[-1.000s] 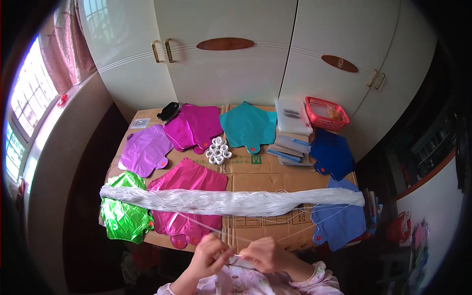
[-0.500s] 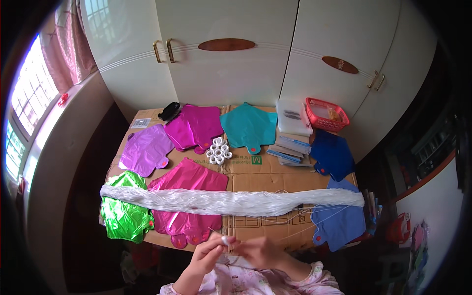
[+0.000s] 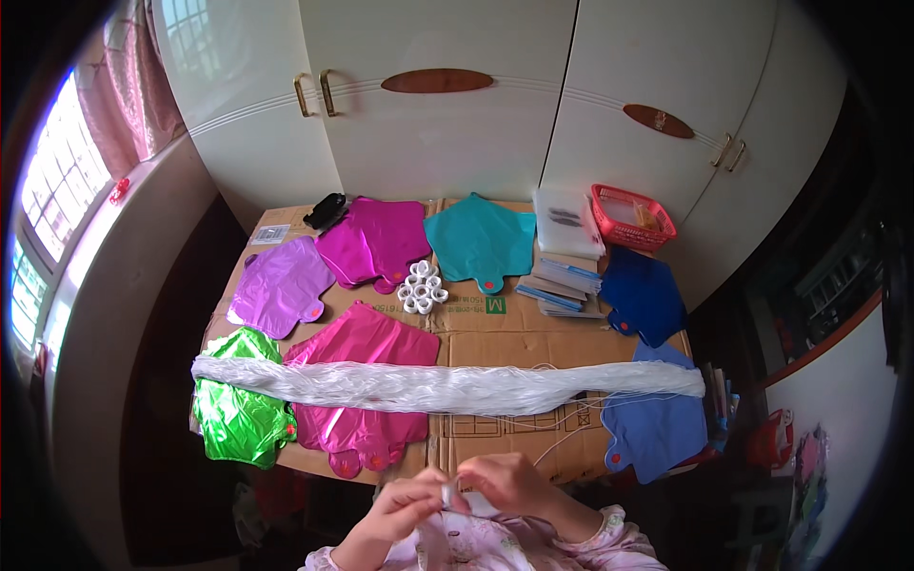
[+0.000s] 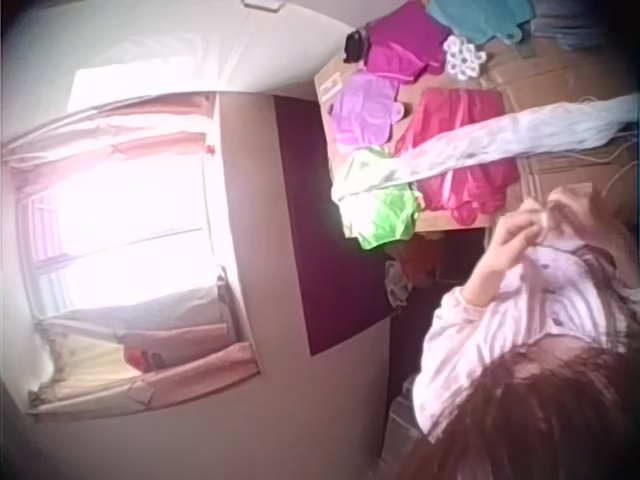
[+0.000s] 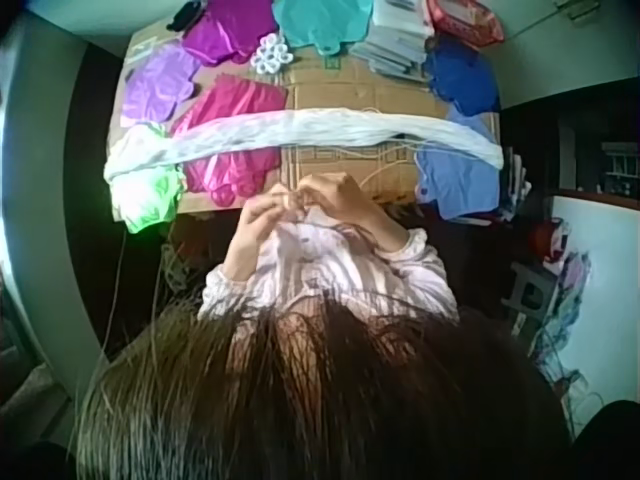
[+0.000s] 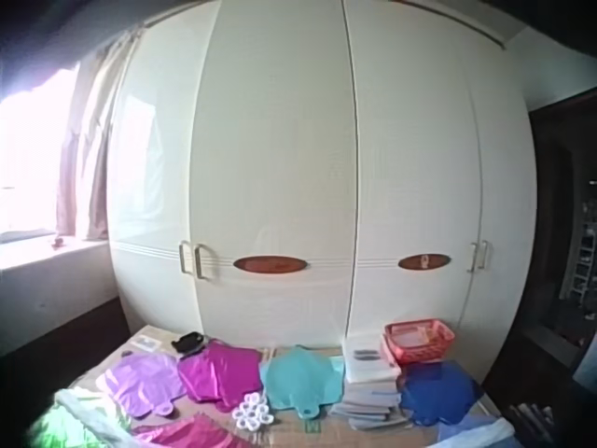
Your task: Attaching plastic sticks and circular connectors to colored plastic film for balloon assembly.
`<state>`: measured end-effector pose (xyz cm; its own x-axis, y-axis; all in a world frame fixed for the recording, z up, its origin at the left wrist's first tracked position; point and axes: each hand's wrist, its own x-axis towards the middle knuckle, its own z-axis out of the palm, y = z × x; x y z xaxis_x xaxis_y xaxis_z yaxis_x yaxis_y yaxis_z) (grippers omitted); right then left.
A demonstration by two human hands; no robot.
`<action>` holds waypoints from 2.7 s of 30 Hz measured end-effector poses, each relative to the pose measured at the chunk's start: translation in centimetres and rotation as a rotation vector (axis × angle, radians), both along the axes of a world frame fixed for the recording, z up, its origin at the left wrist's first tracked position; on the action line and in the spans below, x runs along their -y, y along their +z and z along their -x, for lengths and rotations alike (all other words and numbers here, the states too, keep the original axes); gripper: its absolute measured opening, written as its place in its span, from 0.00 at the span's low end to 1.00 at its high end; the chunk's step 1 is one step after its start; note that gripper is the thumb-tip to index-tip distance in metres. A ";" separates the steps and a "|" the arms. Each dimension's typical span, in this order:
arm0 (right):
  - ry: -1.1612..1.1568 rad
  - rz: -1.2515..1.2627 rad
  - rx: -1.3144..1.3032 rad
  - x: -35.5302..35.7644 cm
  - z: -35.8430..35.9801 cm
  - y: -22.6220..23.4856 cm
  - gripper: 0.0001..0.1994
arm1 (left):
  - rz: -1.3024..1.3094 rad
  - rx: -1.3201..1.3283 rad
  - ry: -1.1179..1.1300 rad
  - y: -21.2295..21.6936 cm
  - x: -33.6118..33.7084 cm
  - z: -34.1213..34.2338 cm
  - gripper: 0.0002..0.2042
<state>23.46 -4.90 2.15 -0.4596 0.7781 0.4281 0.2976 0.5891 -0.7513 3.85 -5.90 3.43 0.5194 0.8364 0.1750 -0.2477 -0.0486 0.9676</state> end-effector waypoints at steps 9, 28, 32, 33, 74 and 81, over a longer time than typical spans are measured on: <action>-0.039 -0.009 0.060 0.3 0.5 -0.3 0.04 | 0.190 0.082 0.107 -0.9 0.1 -0.8 0.11; -0.160 -0.319 0.112 -0.5 0.1 2.2 0.08 | -0.029 -0.227 0.221 -2.8 -0.6 -0.8 0.08; -0.062 -0.298 -0.018 -2.5 -0.1 2.5 0.08 | -0.041 -0.267 0.165 -2.7 -0.6 -0.8 0.06; -0.012 -0.213 -0.088 -2.9 0.0 2.0 0.08 | -0.044 -0.256 0.158 -2.6 -0.6 -0.8 0.06; -0.001 0.354 -0.245 -2.5 0.5 -0.4 0.02 | 0.155 0.052 0.048 -3.9 -0.6 -0.7 0.08; -0.032 0.537 -0.572 -0.8 2.1 -3.2 0.06 | 0.182 0.208 0.180 -5.6 -0.7 -1.0 0.11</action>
<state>21.32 -4.13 -1.07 -0.2554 0.9547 0.1527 -0.2110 0.0991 -0.9725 4.83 -5.22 -2.19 0.3293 0.9388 0.1012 -0.4438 0.0593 0.8942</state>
